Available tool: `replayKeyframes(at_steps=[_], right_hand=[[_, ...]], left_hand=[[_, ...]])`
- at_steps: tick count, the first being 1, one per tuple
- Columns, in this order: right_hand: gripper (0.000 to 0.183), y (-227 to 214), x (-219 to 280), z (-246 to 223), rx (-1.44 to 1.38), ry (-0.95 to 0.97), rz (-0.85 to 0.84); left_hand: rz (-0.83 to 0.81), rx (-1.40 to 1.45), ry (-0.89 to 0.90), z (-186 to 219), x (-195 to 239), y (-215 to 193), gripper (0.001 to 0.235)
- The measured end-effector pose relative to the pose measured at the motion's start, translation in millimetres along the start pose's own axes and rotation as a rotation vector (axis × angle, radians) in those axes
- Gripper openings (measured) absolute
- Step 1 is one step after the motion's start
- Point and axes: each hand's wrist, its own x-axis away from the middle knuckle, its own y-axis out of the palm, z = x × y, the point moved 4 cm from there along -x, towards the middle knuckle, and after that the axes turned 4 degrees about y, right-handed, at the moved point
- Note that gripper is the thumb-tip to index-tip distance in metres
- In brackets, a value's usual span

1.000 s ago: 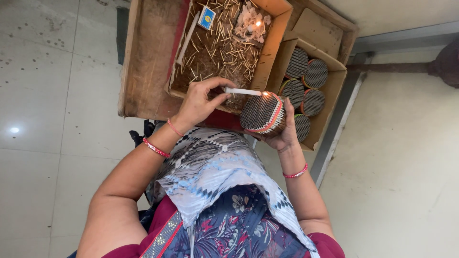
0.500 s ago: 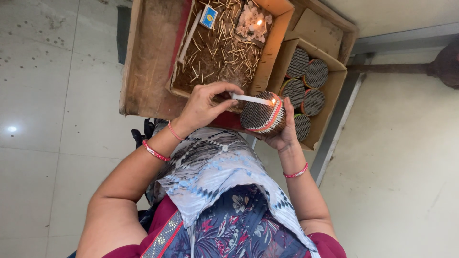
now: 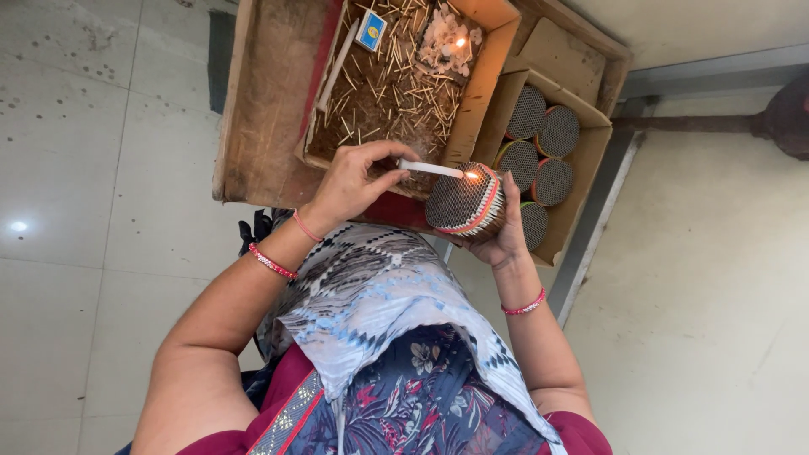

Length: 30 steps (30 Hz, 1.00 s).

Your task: The person strikes a match to light a candle, then uses the candle flame to ignite the fuses of several round firework cakes. They hold each firework in one hand and the candle in the other, lighting the fuses one by one.

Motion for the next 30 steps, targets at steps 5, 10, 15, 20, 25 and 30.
replayKeyframes(at_steps=[5, 10, 15, 20, 25, 30], right_hand=[[0.097, 3.3, 3.6, -0.6, 0.017, 0.002, 0.026], [0.097, -0.3, 3.5, 0.4, 0.035, -0.011, 0.046], [0.099, 5.0, 5.5, 0.1, 0.054, 0.005, 0.058], [0.099, -1.3, 0.5, 2.1, 0.021, 0.018, -0.010], [0.101, -2.1, -0.2, 4.4, -0.020, 0.038, -0.075], [0.098, -2.0, 0.7, 4.1, -0.001, 0.017, -0.023]], left_hand=[[0.012, -0.035, -0.003, -6.0, 0.4, -2.9, 0.024], [0.024, -0.049, -0.088, -10.0, 0.1, -4.1, 0.022], [0.016, 0.022, -0.088, -1.1, 0.2, -2.9, 0.022], [-0.020, 0.036, 0.017, 20.2, -0.6, -1.1, 0.024], [-0.050, 0.010, 0.000, 18.7, 1.8, 0.2, 0.025], [-0.036, 0.019, -0.022, 14.3, 4.9, -0.4, 0.024]])
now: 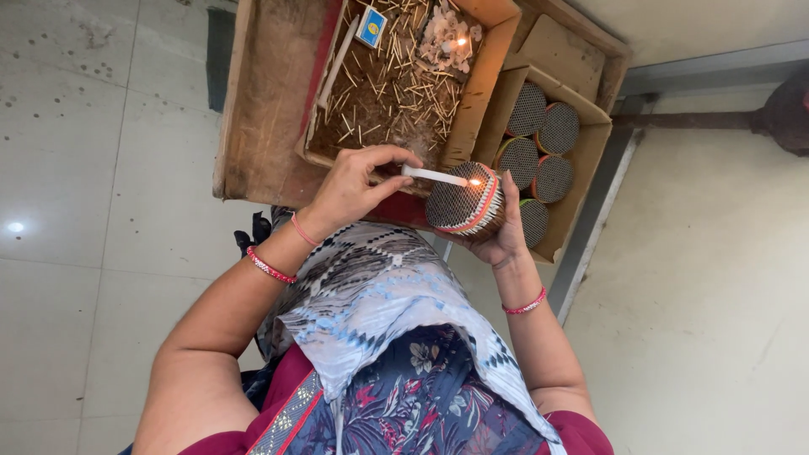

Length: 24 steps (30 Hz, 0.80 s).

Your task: The person strikes a match to light a candle, then uses the candle flame to ignite the fuses of several round firework cakes. They hold each firework in one hand and the candle in the other, lighting the fuses one by one.

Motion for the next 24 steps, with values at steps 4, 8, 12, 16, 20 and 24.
replayKeyframes(at_steps=[4, 8, 12, 16, 20, 24], right_hand=[[0.098, 0.7, 0.0, -0.1, 0.005, -0.002, -0.008], [0.099, 1.7, 0.8, 0.6, -0.012, -0.002, -0.009], [0.099, 0.5, 1.8, 1.3, 0.005, -0.010, 0.037], [0.100, -1.3, 1.6, 3.1, -0.007, -0.012, 0.013], [0.098, -0.1, 3.0, 3.0, 0.001, -0.016, 0.031], [0.095, 3.2, 6.3, 3.1, 0.010, -0.023, 0.057]], left_hand=[[-0.024, 0.028, -0.036, 9.6, 0.3, 0.4, 0.025], [-0.037, -0.016, 0.002, 7.7, 1.9, 1.1, 0.026], [-0.013, -0.010, 0.020, 0.4, 2.2, -0.3, 0.025], [-0.013, -0.003, -0.016, -5.5, 2.1, -2.7, 0.025], [-0.005, -0.035, -0.022, -13.3, 2.8, -5.4, 0.025], [0.016, -0.076, -0.002, -22.6, 4.2, -7.5, 0.024]])
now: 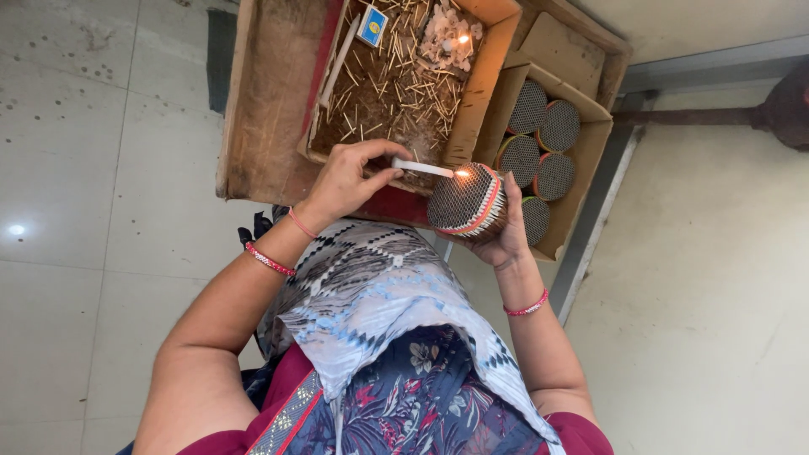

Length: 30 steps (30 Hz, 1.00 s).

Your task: The person strikes a match to light a candle, then uses the candle flame to ignite the fuses of several round firework cakes. They hold each firework in one hand and the candle in the other, lighting the fuses one by one.

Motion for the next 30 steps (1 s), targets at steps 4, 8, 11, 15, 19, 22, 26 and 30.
replayKeyframes(at_steps=[4, 8, 11, 15, 19, 22, 26, 30], right_hand=[[0.094, 0.7, 1.3, 1.0, 0.003, 0.006, -0.002], [0.093, 3.1, 2.5, 0.6, 0.020, -0.003, -0.004], [0.093, 1.3, 1.0, 1.1, 0.017, 0.002, -0.001], [0.095, -1.6, -0.9, 1.9, 0.005, 0.003, -0.004], [0.095, 2.1, 0.9, 0.5, 0.007, 0.002, -0.007], [0.094, 4.2, 1.7, -0.1, 0.016, 0.000, -0.005], [0.095, 1.0, -0.9, 0.4, 0.022, 0.002, 0.004], [0.096, -2.1, -4.1, 1.1, 0.014, 0.015, -0.031]], left_hand=[[0.013, -0.017, -0.003, -6.4, 0.3, -0.9, 0.024], [0.014, -0.013, -0.023, -4.9, 0.3, -1.1, 0.024], [0.005, 0.013, -0.052, 1.6, 0.0, -1.2, 0.023], [-0.006, 0.034, -0.001, 3.4, 1.5, -0.6, 0.023], [-0.001, 0.026, -0.020, 0.5, 0.5, -0.4, 0.023], [0.004, 0.021, -0.064, 0.7, 0.9, -1.0, 0.023], [0.002, 0.044, -0.014, 14.2, 0.3, -1.6, 0.023], [-0.010, 0.085, 0.034, 26.9, -3.7, 0.1, 0.023]])
